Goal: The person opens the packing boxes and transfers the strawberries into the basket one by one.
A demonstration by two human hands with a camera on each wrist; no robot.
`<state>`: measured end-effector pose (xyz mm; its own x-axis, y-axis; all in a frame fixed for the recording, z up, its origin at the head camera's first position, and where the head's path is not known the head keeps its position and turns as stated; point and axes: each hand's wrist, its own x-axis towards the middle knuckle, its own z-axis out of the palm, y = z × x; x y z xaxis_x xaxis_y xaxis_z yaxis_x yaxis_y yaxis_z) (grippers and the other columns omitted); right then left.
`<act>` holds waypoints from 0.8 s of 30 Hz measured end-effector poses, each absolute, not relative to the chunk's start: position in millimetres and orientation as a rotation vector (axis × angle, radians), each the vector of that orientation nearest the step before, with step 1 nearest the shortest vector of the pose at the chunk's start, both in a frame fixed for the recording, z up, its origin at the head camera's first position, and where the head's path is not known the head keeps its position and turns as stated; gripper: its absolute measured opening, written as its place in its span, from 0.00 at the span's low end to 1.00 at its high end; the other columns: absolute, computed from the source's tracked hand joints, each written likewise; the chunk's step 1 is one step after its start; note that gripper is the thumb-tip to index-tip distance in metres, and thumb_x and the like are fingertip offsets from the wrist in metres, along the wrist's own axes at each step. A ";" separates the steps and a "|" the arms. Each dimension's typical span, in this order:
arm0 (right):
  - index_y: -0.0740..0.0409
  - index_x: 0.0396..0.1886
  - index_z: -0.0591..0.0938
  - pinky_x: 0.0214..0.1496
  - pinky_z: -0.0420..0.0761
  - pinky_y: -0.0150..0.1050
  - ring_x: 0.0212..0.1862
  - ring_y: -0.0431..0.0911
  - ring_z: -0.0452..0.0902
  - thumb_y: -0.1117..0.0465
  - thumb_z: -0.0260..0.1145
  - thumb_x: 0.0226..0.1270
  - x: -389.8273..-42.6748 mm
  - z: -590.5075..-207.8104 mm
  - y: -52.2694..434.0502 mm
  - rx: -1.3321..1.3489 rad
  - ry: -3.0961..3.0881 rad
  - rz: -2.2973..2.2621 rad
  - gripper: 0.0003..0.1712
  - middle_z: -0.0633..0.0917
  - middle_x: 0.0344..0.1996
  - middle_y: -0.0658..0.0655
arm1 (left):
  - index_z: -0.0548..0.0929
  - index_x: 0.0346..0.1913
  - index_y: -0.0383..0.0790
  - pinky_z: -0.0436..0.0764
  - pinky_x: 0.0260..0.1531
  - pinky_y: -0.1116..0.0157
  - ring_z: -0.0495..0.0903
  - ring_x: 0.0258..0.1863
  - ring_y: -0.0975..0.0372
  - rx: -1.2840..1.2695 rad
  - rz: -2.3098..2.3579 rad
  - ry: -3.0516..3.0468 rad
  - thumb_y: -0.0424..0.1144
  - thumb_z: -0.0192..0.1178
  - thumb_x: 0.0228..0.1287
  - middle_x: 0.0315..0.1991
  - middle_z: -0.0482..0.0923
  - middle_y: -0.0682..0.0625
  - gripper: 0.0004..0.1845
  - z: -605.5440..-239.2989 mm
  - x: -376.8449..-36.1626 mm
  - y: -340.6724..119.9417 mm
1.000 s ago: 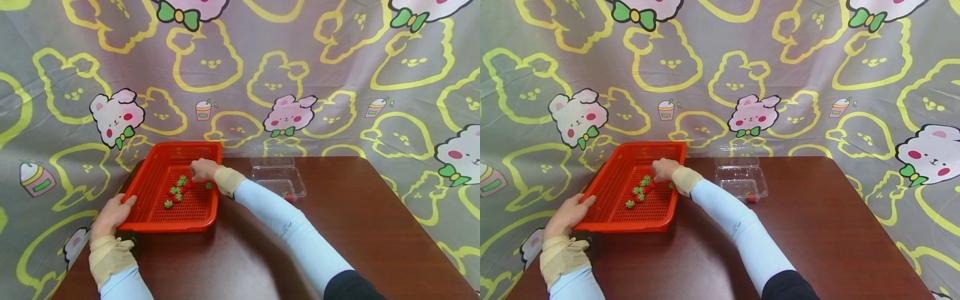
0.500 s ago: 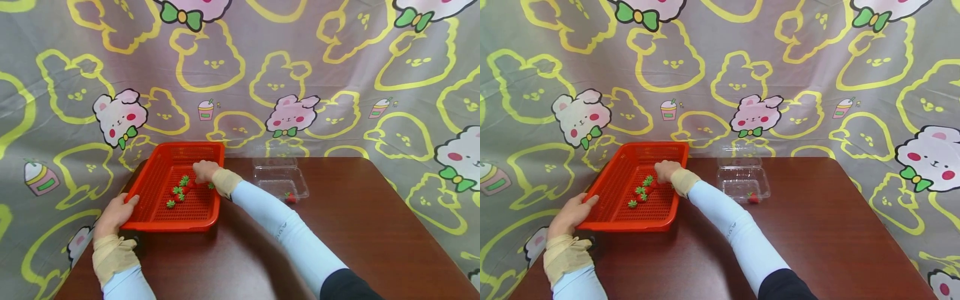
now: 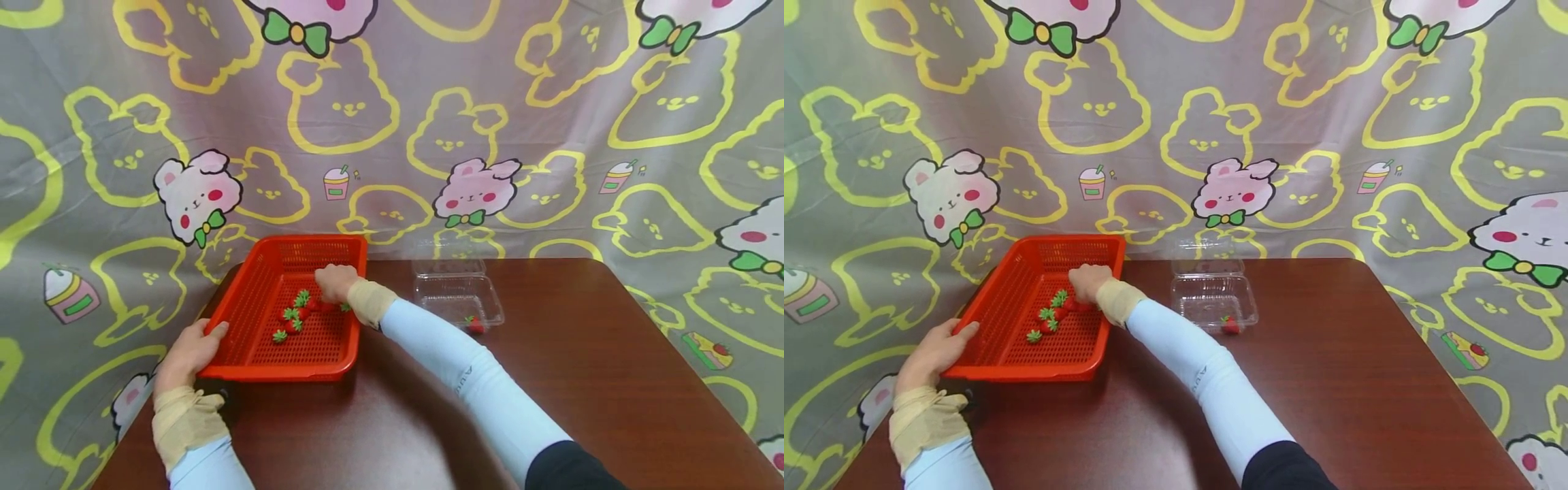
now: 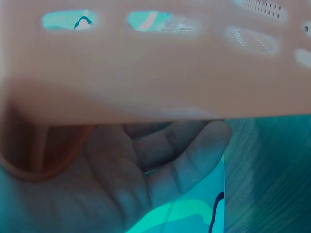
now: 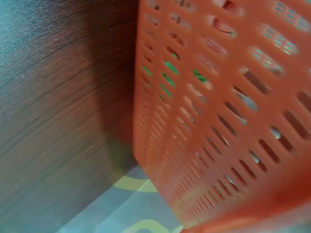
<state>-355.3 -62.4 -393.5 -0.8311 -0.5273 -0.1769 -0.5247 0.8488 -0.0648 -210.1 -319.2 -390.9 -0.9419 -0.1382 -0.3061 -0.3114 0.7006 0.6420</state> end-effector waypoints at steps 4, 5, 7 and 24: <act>0.49 0.26 0.71 0.25 0.64 0.37 0.23 0.42 0.60 0.57 0.58 0.71 -356.1 -382.9 -56.0 -0.853 2.885 -0.141 0.12 0.66 0.19 0.48 | 0.60 0.66 0.25 0.73 0.47 0.49 0.72 0.49 0.43 -0.362 1.075 2.670 0.55 0.39 0.77 0.55 0.69 0.29 0.34 -390.6 -211.3 -319.4; 0.49 0.24 0.69 0.24 0.63 0.36 0.22 0.42 0.59 0.57 0.58 0.72 -355.8 -378.6 -53.7 -0.861 2.898 -0.178 0.14 0.63 0.18 0.48 | 0.59 0.66 0.25 0.73 0.47 0.49 0.72 0.49 0.43 -0.361 1.075 2.669 0.56 0.39 0.77 0.55 0.69 0.29 0.34 -390.3 -211.8 -319.6; 0.49 0.20 0.67 0.23 0.60 0.36 0.21 0.41 0.54 0.58 0.57 0.72 -355.9 -371.1 -47.9 -0.887 2.922 -0.243 0.18 0.59 0.17 0.47 | 0.59 0.66 0.25 0.72 0.47 0.49 0.72 0.49 0.43 -0.352 1.069 2.672 0.55 0.39 0.77 0.55 0.69 0.28 0.34 -389.6 -212.4 -320.4; 0.53 0.28 0.72 0.26 0.62 0.32 0.21 0.40 0.63 0.60 0.57 0.66 -344.5 -332.3 27.7 -1.117 3.204 -0.851 0.07 0.71 0.18 0.48 | 0.58 0.68 0.23 0.73 0.46 0.52 0.73 0.50 0.43 -0.295 1.051 2.678 0.56 0.36 0.77 0.56 0.69 0.27 0.36 -393.2 -212.0 -324.4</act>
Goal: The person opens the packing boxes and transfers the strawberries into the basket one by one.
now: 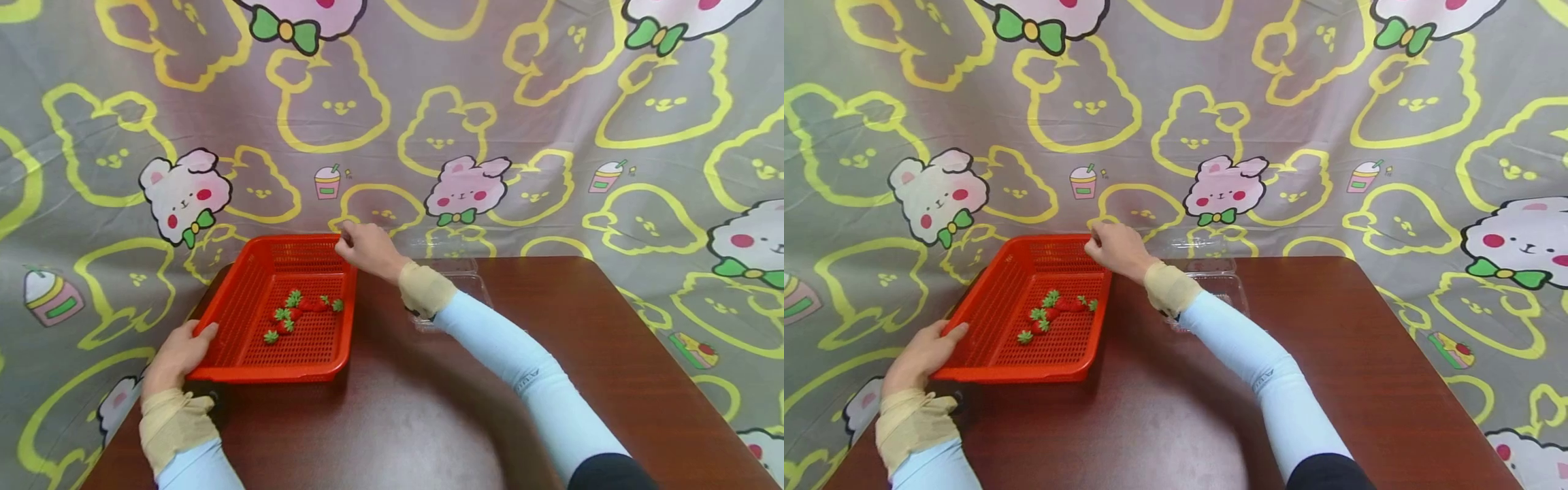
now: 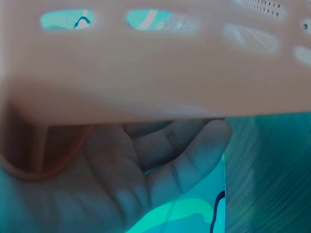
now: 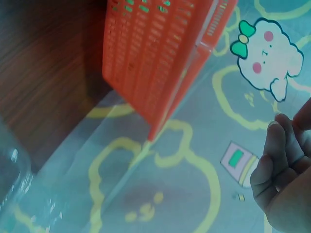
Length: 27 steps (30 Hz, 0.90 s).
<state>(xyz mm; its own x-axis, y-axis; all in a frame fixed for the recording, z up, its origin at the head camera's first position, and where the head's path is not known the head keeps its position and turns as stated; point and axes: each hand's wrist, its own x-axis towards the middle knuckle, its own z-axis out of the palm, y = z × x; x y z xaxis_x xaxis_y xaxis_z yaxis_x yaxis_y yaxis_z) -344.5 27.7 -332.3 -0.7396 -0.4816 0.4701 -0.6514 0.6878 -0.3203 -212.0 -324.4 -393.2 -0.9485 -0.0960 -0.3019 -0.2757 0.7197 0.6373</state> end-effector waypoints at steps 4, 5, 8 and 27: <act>0.54 0.26 0.72 0.25 0.63 0.33 0.21 0.41 0.65 0.61 0.58 0.65 -341.8 -327.4 48.2 0.862 -2.512 0.692 0.07 0.73 0.18 0.49 | 0.57 0.69 0.24 0.73 0.46 0.52 0.73 0.50 0.43 -0.307 1.071 2.660 0.57 0.36 0.77 0.57 0.68 0.28 0.37 -393.9 -211.8 -325.4; 0.54 0.26 0.72 0.25 0.63 0.33 0.21 0.41 0.66 0.61 0.58 0.64 -341.4 -326.6 53.4 0.854 -2.510 0.686 0.07 0.73 0.17 0.49 | 0.56 0.69 0.24 0.72 0.46 0.52 0.73 0.50 0.43 -0.307 1.076 2.657 0.57 0.36 0.77 0.57 0.68 0.27 0.37 -393.9 -211.8 -325.7; 0.54 0.25 0.72 0.24 0.64 0.34 0.21 0.42 0.66 0.61 0.58 0.62 -341.7 -325.4 69.6 0.833 -2.515 0.659 0.06 0.73 0.17 0.49 | 0.56 0.68 0.23 0.72 0.46 0.52 0.72 0.50 0.43 -0.307 1.075 2.660 0.56 0.36 0.77 0.57 0.68 0.27 0.37 -393.4 -210.8 -326.2; 0.56 0.27 0.78 0.30 0.72 0.37 0.24 0.43 0.70 0.64 0.65 0.63 -341.2 -329.1 183.3 1.003 -3.029 0.316 0.06 0.78 0.21 0.51 | 0.57 0.68 0.22 0.72 0.47 0.50 0.72 0.50 0.42 -0.295 1.030 2.682 0.57 0.35 0.77 0.57 0.68 0.26 0.38 -391.9 -213.4 -326.7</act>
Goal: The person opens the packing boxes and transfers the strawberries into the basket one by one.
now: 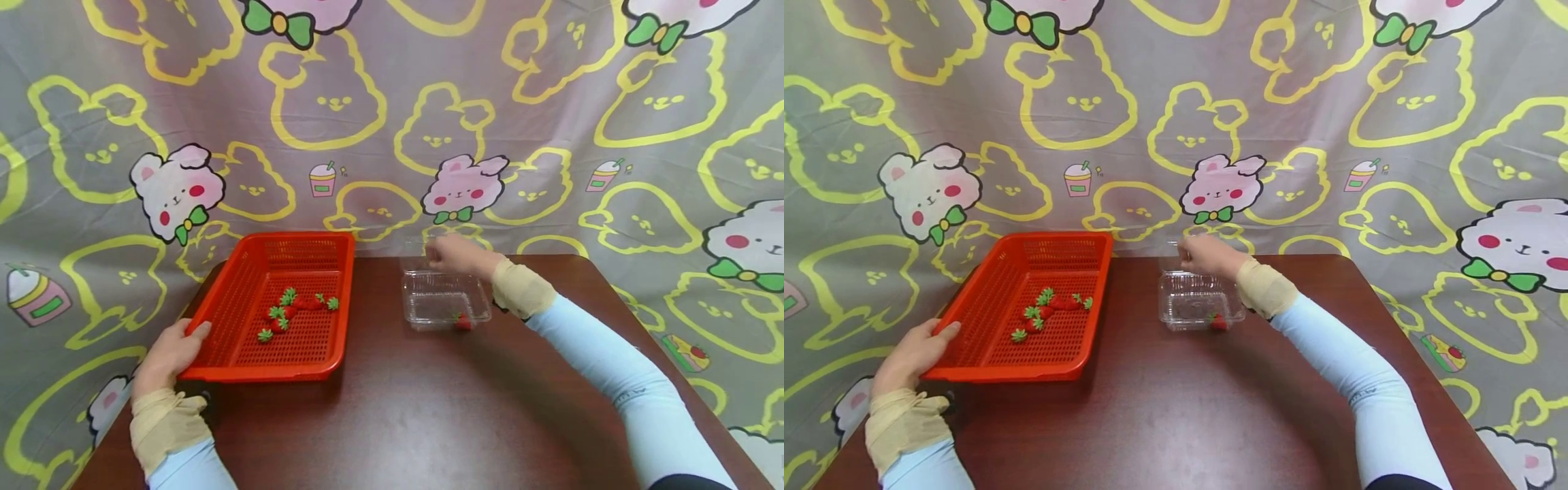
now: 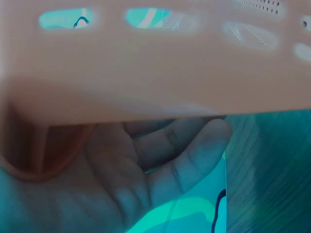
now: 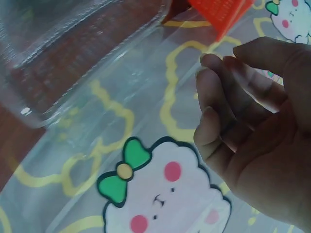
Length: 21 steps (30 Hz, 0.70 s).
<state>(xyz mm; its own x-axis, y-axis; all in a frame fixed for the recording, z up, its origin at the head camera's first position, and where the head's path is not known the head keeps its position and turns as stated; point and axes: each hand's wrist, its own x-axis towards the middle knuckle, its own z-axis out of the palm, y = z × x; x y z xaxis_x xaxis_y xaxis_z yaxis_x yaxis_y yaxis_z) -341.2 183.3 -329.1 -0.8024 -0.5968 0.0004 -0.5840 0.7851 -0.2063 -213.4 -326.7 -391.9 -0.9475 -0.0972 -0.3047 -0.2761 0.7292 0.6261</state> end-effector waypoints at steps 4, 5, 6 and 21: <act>0.58 0.34 0.83 0.33 0.78 0.39 0.28 0.44 0.77 0.64 0.67 0.63 -338.2 -334.0 195.7 -0.936 2.862 -0.281 0.02 0.84 0.26 0.53 | 0.58 0.67 0.21 0.71 0.48 0.49 0.72 0.50 0.41 -0.271 1.005 2.703 0.57 0.35 0.77 0.57 0.68 0.25 0.37 -391.7 -214.8 -326.1; 0.59 0.36 0.83 0.34 0.79 0.40 0.29 0.44 0.78 0.64 0.67 0.63 -337.5 -335.9 198.1 -0.926 2.856 -0.273 0.04 0.84 0.28 0.53 | 0.58 0.66 0.21 0.71 0.48 0.48 0.72 0.50 0.40 -0.266 0.996 2.705 0.57 0.35 0.77 0.57 0.68 0.25 0.37 -391.4 -214.7 -326.1; 0.59 0.37 0.84 0.36 0.80 0.40 0.31 0.45 0.79 0.64 0.67 0.63 -336.6 -337.6 200.3 -0.919 2.847 -0.270 0.05 0.85 0.29 0.53 | 0.58 0.66 0.21 0.71 0.48 0.48 0.72 0.50 0.40 -0.263 0.999 2.700 0.56 0.35 0.77 0.57 0.67 0.25 0.37 -391.1 -214.5 -326.0; 0.61 0.53 0.81 0.35 0.85 0.41 0.38 0.50 0.85 0.74 0.64 0.59 -323.8 -363.0 222.1 -0.622 2.462 -0.173 0.20 0.87 0.43 0.60 | 0.54 0.69 0.21 0.71 0.48 0.49 0.71 0.51 0.42 -0.302 1.016 2.649 0.57 0.35 0.77 0.57 0.66 0.26 0.39 -389.0 -215.8 -324.0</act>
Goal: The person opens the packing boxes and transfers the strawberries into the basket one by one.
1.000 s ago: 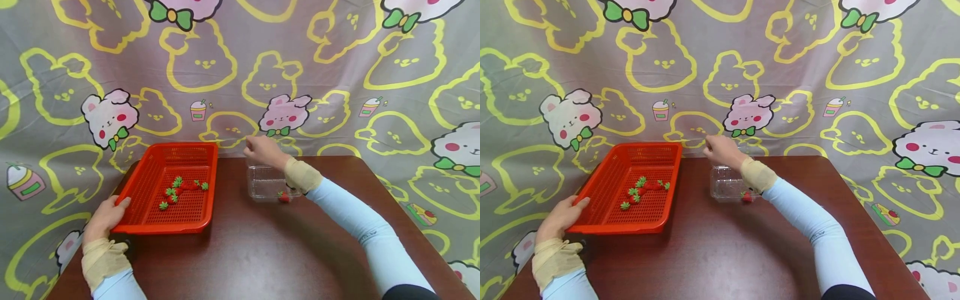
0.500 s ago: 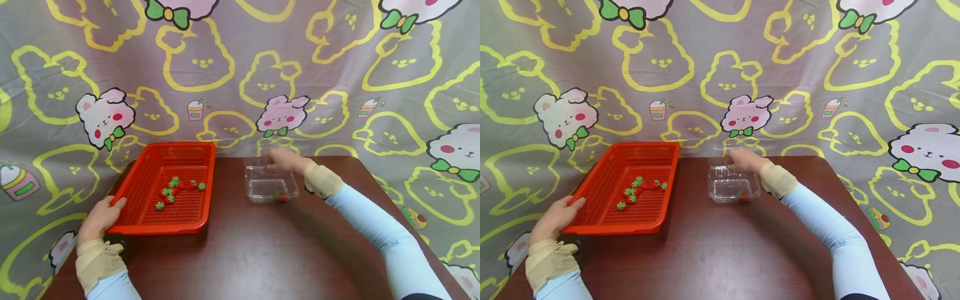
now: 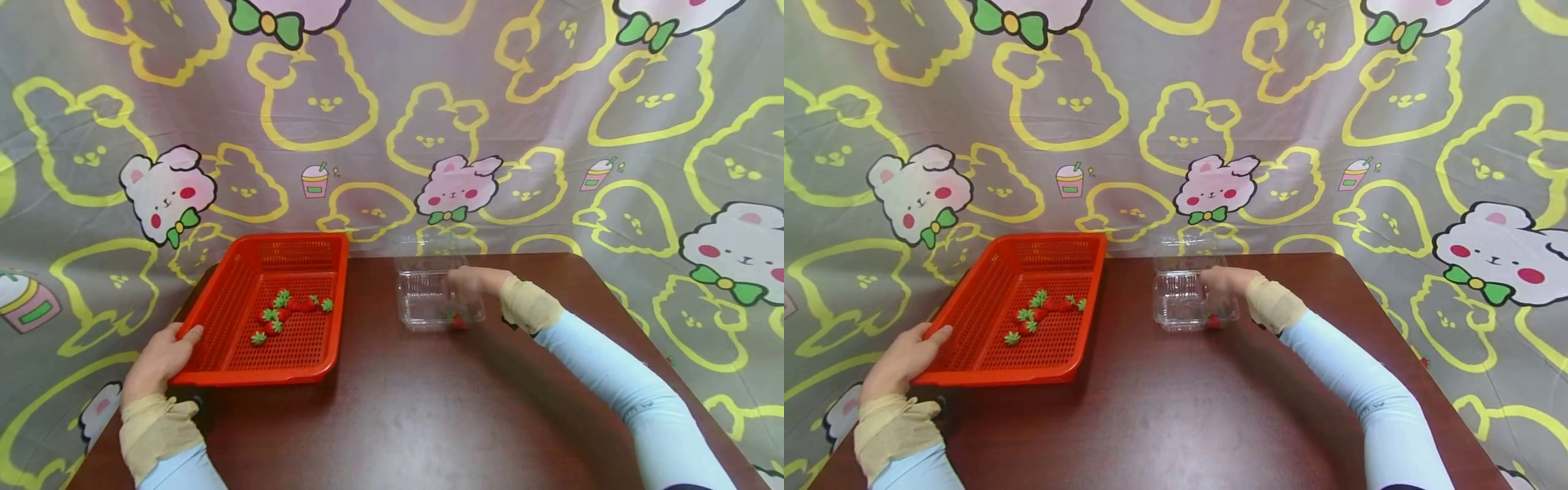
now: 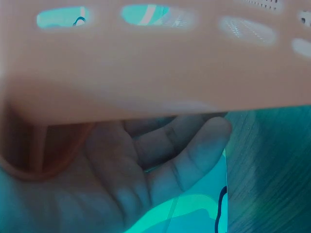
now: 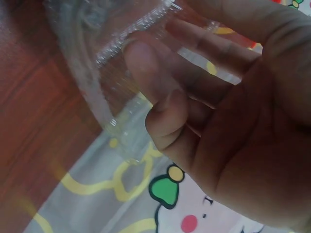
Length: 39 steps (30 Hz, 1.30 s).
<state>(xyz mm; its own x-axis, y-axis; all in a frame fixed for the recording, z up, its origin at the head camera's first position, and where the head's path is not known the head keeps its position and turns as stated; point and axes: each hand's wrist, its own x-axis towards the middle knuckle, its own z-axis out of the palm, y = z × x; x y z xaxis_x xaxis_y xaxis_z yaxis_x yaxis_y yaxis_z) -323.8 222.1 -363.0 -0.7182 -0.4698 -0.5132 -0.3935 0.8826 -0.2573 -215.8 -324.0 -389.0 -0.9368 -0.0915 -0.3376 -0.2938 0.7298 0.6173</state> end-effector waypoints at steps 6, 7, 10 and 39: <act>0.61 0.55 0.81 0.25 0.79 0.37 0.26 0.44 0.78 0.75 0.62 0.60 -324.3 -372.8 221.4 -0.580 2.399 -0.263 0.22 0.84 0.36 0.55 | 0.55 0.68 0.22 0.72 0.47 0.49 0.72 0.50 0.42 -0.317 0.997 2.671 0.59 0.36 0.76 0.57 0.67 0.26 0.40 -390.4 -214.2 -324.0; 0.60 0.54 0.81 0.24 0.76 0.36 0.24 0.43 0.75 0.75 0.62 0.59 -325.7 -375.0 221.0 -0.584 2.397 -0.259 0.23 0.83 0.34 0.53 | 0.55 0.68 0.22 0.72 0.46 0.49 0.72 0.49 0.42 -0.324 0.993 2.671 0.59 0.36 0.76 0.57 0.67 0.26 0.40 -390.4 -213.8 -323.6; 0.60 0.50 0.84 0.25 0.75 0.34 0.24 0.40 0.73 0.74 0.64 0.59 -330.9 -381.5 219.4 -0.621 2.375 -0.223 0.19 0.83 0.31 0.52 | 0.55 0.68 0.22 0.72 0.46 0.49 0.72 0.49 0.42 -0.332 0.995 2.669 0.59 0.36 0.76 0.56 0.67 0.26 0.40 -390.1 -213.7 -323.3; 0.56 0.37 0.83 0.34 0.80 0.37 0.33 0.42 0.80 0.61 0.71 0.59 -338.3 -392.6 210.4 -0.857 2.755 -0.431 0.08 0.85 0.31 0.50 | 0.56 0.68 0.22 0.72 0.47 0.50 0.72 0.49 0.43 -0.316 1.012 2.668 0.57 0.35 0.77 0.55 0.68 0.27 0.38 -389.5 -213.8 -323.6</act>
<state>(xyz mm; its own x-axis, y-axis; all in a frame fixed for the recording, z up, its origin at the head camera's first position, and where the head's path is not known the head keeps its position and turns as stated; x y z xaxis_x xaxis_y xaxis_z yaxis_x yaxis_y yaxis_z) -338.3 210.4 -392.6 -0.8047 -0.5805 -0.1244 -0.5149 0.7867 -0.3406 -213.8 -323.6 -389.5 -0.9397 -0.1065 -0.3251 -0.2953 0.7323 0.6136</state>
